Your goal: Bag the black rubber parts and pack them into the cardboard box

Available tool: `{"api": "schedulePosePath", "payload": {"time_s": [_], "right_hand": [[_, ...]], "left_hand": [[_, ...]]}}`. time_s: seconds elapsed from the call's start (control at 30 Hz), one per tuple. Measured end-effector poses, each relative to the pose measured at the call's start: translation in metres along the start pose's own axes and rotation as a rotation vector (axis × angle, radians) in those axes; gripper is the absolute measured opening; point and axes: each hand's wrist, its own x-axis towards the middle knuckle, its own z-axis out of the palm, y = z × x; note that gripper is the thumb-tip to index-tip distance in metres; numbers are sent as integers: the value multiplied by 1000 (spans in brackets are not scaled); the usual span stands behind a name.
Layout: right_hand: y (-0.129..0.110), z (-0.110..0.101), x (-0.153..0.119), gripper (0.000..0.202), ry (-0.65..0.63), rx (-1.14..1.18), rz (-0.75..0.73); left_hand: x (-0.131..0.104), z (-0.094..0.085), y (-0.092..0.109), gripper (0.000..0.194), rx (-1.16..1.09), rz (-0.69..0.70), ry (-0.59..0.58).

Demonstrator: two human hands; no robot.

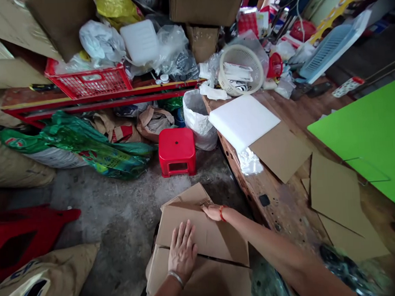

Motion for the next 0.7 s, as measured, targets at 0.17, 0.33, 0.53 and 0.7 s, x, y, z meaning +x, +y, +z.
{"api": "schedulePosePath", "payload": {"time_s": [0.17, 0.33, 0.53, 0.7], "right_hand": [[-18, 52, -86, 55, 163, -138, -102], [-22, 84, -134, 69, 224, -263, -189], [-15, 75, -129, 65, 220, -226, -245], [-23, 70, -126, 53, 180, -89, -222]], "left_hand": [[9, -6, 1, 50, -96, -40, 7], [29, -21, -52, 41, -175, -292, 58], [46, -2, -97, 53, -197, -483, 27], [27, -5, -60, 72, -142, -463, 20]]}}
